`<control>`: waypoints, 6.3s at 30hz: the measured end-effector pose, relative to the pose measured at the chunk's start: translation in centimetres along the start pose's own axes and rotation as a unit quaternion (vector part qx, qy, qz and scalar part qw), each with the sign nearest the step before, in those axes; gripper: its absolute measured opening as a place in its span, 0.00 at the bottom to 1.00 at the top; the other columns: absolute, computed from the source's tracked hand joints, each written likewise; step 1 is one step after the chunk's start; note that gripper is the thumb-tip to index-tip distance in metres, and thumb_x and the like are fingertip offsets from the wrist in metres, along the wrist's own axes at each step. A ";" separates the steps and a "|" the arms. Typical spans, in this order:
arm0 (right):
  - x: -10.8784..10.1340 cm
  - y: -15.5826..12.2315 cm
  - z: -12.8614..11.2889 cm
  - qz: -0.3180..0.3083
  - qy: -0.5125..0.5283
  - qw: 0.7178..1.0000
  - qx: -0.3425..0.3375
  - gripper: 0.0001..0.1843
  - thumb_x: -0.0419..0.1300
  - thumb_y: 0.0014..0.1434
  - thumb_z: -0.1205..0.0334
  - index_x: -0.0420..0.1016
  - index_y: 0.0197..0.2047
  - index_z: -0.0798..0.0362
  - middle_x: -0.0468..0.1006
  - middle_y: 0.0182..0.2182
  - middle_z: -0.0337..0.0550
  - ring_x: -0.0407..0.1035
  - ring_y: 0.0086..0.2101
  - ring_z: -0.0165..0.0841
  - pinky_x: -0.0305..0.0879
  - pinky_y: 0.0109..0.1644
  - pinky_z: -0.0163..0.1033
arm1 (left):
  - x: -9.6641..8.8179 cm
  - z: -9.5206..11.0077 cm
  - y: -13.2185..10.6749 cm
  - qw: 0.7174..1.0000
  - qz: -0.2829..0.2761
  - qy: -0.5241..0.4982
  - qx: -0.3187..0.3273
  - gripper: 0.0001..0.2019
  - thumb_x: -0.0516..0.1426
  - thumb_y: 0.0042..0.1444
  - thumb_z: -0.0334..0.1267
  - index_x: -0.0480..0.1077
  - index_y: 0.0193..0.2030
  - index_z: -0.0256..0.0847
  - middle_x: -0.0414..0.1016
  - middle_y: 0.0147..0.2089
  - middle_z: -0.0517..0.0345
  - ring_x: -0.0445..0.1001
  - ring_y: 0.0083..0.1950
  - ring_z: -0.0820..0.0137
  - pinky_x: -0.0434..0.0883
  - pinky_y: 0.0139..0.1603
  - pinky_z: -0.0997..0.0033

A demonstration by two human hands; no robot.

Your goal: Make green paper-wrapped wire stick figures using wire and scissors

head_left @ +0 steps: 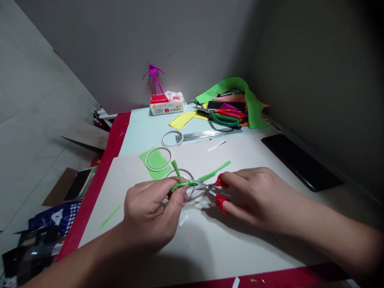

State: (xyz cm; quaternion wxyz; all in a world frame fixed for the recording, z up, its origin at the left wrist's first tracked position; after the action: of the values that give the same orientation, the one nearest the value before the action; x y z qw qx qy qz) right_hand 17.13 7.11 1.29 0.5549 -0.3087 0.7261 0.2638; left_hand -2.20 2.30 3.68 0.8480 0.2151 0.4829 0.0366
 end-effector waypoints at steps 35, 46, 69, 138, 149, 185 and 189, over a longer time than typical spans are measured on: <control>0.4 -0.3 -0.1 0.011 0.088 0.996 -0.014 0.13 0.47 0.64 0.62 0.62 0.28 0.52 0.65 0.20 0.37 0.52 0.20 0.27 0.46 0.26 0.36 | -0.1 -0.9 -0.3 0.973 -0.029 -0.231 0.001 0.09 0.56 0.56 0.25 0.74 0.30 0.40 0.78 0.24 0.65 0.76 0.22 0.77 0.75 0.24 0.81; -0.1 -0.3 -0.4 -0.039 0.098 0.994 -0.016 0.07 0.52 0.59 0.60 0.61 0.30 0.52 0.68 0.22 0.37 0.57 0.21 0.27 0.48 0.27 0.35 | -0.1 -0.8 -0.1 0.961 -0.051 -0.267 -0.049 0.11 0.55 0.57 0.27 0.74 0.26 0.40 0.78 0.24 0.64 0.77 0.22 0.76 0.76 0.24 0.81; -0.3 -0.1 -0.4 0.028 0.034 0.998 -0.034 0.07 0.52 0.60 0.62 0.64 0.30 0.53 0.69 0.22 0.39 0.58 0.21 0.28 0.48 0.27 0.35 | -0.4 -0.4 0.3 0.967 -0.079 -0.238 -0.049 0.11 0.55 0.57 0.27 0.76 0.27 0.39 0.78 0.22 0.62 0.77 0.23 0.74 0.73 0.25 0.79; 0.4 -0.3 -0.2 0.139 0.010 0.990 -0.011 0.08 0.54 0.59 0.61 0.66 0.30 0.53 0.64 0.19 0.36 0.54 0.21 0.29 0.47 0.26 0.36 | 0.0 -0.4 0.1 0.953 0.028 -0.270 -0.132 0.10 0.57 0.57 0.28 0.76 0.28 0.41 0.79 0.24 0.69 0.76 0.24 0.83 0.73 0.27 0.91; 0.9 -0.3 -0.1 0.154 -0.007 0.988 -0.008 0.11 0.51 0.62 0.63 0.65 0.27 0.53 0.64 0.18 0.36 0.54 0.19 0.28 0.46 0.25 0.36 | 0.4 -0.5 0.0 0.948 0.014 -0.284 -0.141 0.10 0.57 0.58 0.29 0.76 0.29 0.42 0.79 0.24 0.70 0.77 0.24 0.82 0.73 0.28 0.91; -0.3 -0.1 0.1 0.086 -0.001 0.996 -0.018 0.10 0.53 0.60 0.60 0.65 0.28 0.53 0.67 0.20 0.38 0.58 0.21 0.29 0.48 0.27 0.36 | -0.2 0.1 0.2 0.983 0.024 -0.173 -0.062 0.10 0.56 0.57 0.27 0.75 0.26 0.40 0.80 0.25 0.64 0.78 0.26 0.77 0.75 0.30 0.83; -0.2 -0.1 0.2 0.089 -0.010 0.996 -0.023 0.10 0.52 0.61 0.61 0.65 0.29 0.53 0.67 0.20 0.38 0.58 0.21 0.29 0.48 0.27 0.36 | -0.2 0.0 0.2 0.978 0.007 -0.194 -0.082 0.10 0.57 0.57 0.27 0.75 0.27 0.40 0.80 0.24 0.65 0.78 0.25 0.78 0.74 0.28 0.85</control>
State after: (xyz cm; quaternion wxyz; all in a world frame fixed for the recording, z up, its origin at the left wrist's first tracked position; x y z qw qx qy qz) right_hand 17.37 7.20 1.47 0.5291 -0.2529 0.7387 0.3323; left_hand -2.26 2.41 3.86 0.9400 0.1514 0.3033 0.0395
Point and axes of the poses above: each hand's wrist, its own y-axis towards the middle knuckle, its own x-axis out of the palm, z = x × y, the point moved 3 cm from there along y, towards the middle knuckle
